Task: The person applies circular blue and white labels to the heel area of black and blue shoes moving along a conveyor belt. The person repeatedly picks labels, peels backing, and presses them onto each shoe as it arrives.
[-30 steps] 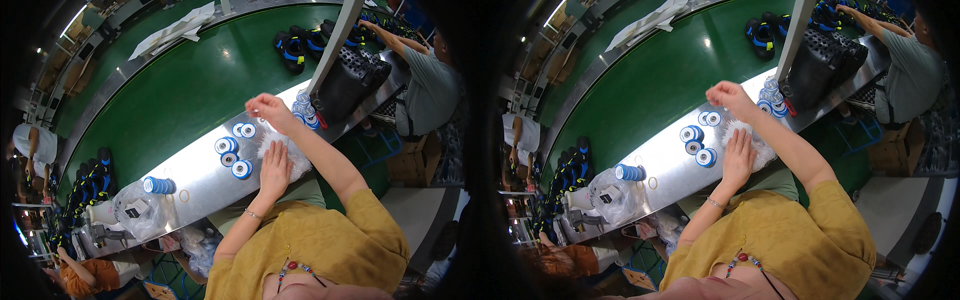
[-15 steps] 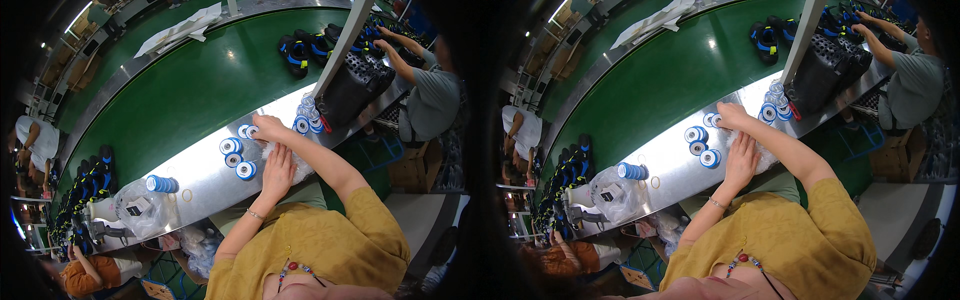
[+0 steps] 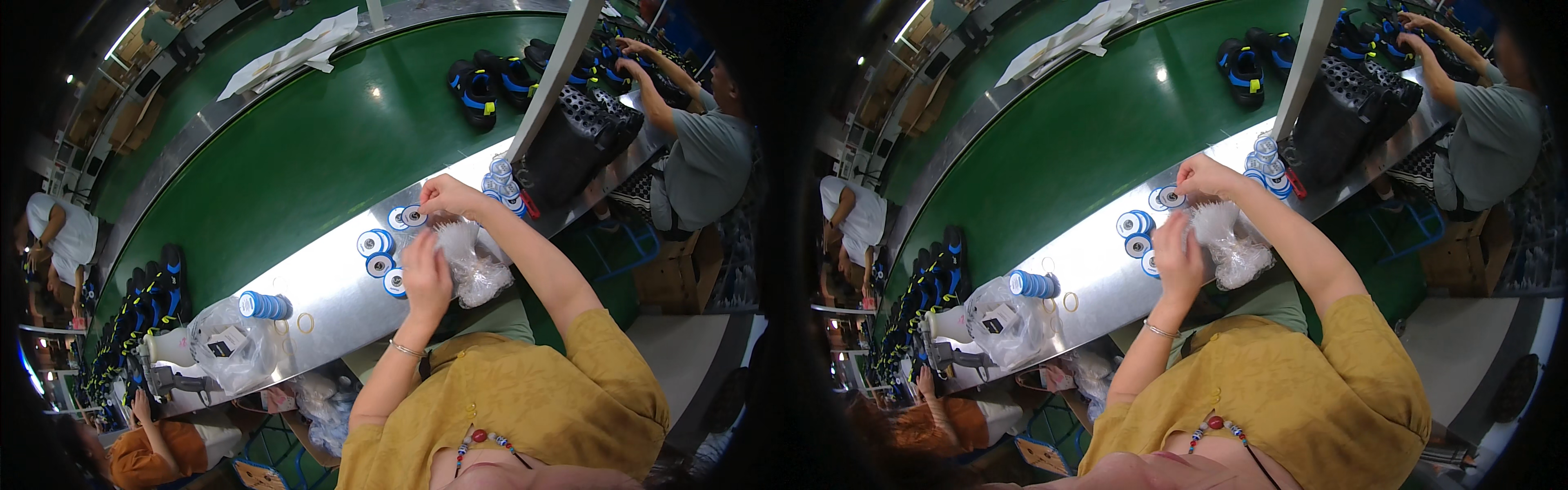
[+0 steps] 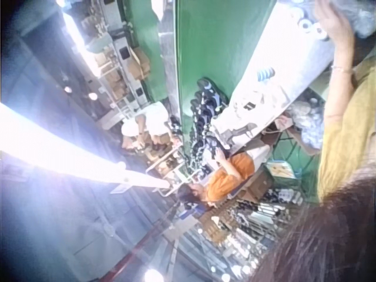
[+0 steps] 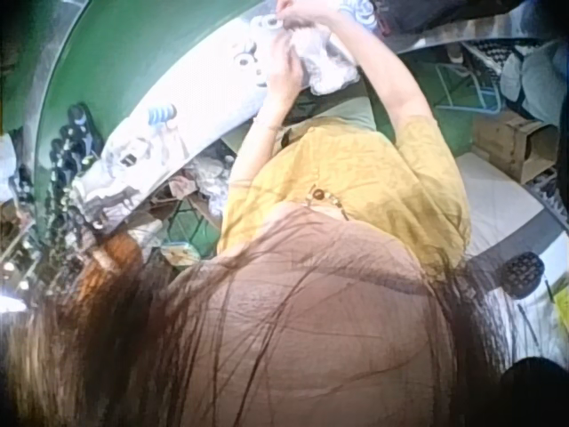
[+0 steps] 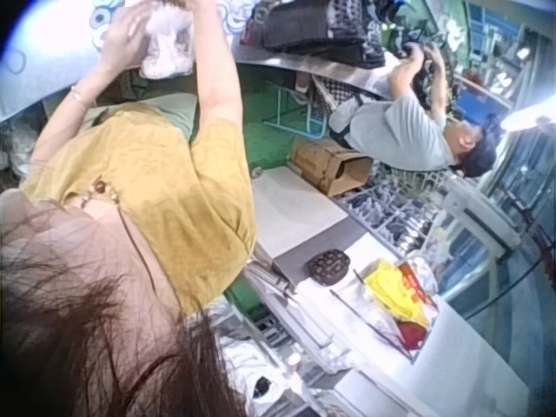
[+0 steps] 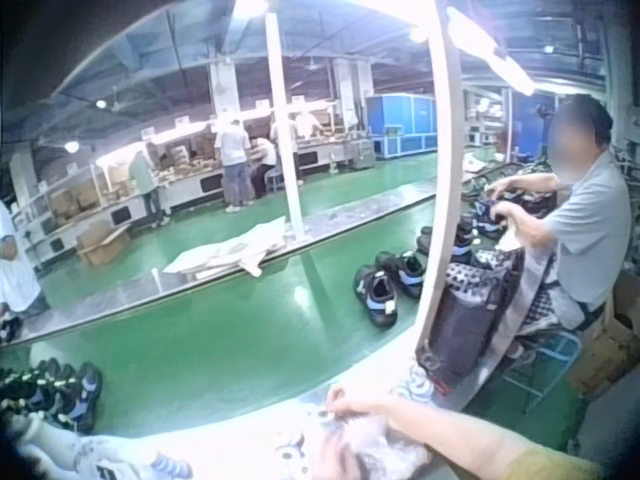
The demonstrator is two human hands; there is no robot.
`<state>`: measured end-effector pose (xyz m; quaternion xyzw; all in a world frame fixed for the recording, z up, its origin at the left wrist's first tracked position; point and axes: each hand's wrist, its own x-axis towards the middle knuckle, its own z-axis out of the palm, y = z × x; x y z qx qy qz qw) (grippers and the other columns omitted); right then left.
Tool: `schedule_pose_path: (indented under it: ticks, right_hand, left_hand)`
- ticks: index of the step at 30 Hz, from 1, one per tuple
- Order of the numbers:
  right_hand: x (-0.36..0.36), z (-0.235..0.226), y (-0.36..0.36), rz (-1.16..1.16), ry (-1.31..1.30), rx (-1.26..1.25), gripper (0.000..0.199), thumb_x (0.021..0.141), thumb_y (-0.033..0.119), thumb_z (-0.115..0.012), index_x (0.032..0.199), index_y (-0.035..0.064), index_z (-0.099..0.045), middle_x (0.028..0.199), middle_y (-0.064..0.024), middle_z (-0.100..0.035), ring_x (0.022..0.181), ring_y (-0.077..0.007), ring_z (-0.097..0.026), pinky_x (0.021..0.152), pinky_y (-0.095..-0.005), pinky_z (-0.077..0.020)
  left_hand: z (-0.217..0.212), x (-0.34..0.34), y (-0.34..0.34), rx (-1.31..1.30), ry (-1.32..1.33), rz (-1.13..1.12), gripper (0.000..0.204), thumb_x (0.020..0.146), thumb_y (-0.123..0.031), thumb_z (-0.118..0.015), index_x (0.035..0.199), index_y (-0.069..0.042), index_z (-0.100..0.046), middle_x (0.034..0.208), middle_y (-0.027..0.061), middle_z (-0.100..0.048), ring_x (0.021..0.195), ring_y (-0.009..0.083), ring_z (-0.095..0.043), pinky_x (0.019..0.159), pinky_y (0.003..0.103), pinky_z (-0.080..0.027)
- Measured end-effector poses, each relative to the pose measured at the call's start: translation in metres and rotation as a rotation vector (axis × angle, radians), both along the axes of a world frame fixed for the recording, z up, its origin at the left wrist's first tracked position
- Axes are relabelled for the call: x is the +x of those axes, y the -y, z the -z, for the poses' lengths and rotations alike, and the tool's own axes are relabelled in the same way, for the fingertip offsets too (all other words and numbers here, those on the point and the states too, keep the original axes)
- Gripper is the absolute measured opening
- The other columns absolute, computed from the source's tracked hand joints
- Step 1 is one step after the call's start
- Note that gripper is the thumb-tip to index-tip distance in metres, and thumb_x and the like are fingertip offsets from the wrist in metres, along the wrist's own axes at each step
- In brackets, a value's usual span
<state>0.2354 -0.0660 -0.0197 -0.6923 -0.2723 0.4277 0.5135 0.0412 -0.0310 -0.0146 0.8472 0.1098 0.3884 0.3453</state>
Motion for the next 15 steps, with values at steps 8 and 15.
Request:
schedule_pose_path:
  ticks: [8,15]
  right_hand:
    - [-0.018,-0.061,0.005,-0.133,0.004,0.145,0.016,0.078,0.012,-0.073,0.080,0.0028,-0.060,0.067,0.0029,-0.057,0.056,-0.0033,-0.046,0.050,-0.0194,-0.0335]
    - [-0.060,-0.062,0.018,0.155,0.451,0.155,0.014,0.089,0.012,-0.063,0.085,-0.0001,-0.058,0.062,-0.0007,-0.052,0.059,-0.0069,-0.047,0.055,-0.0251,-0.0386]
  left_hand:
    - [-0.023,0.028,-0.058,-0.903,-0.216,0.187,0.027,0.091,-0.009,-0.061,0.112,0.006,-0.056,0.098,0.0137,-0.068,0.086,0.0216,-0.068,0.069,0.029,-0.055]
    - [-0.025,0.023,-0.054,-1.248,-0.037,0.130,0.013,0.092,-0.008,-0.059,0.099,0.003,-0.057,0.091,0.0129,-0.068,0.081,0.0207,-0.070,0.059,0.026,-0.057]
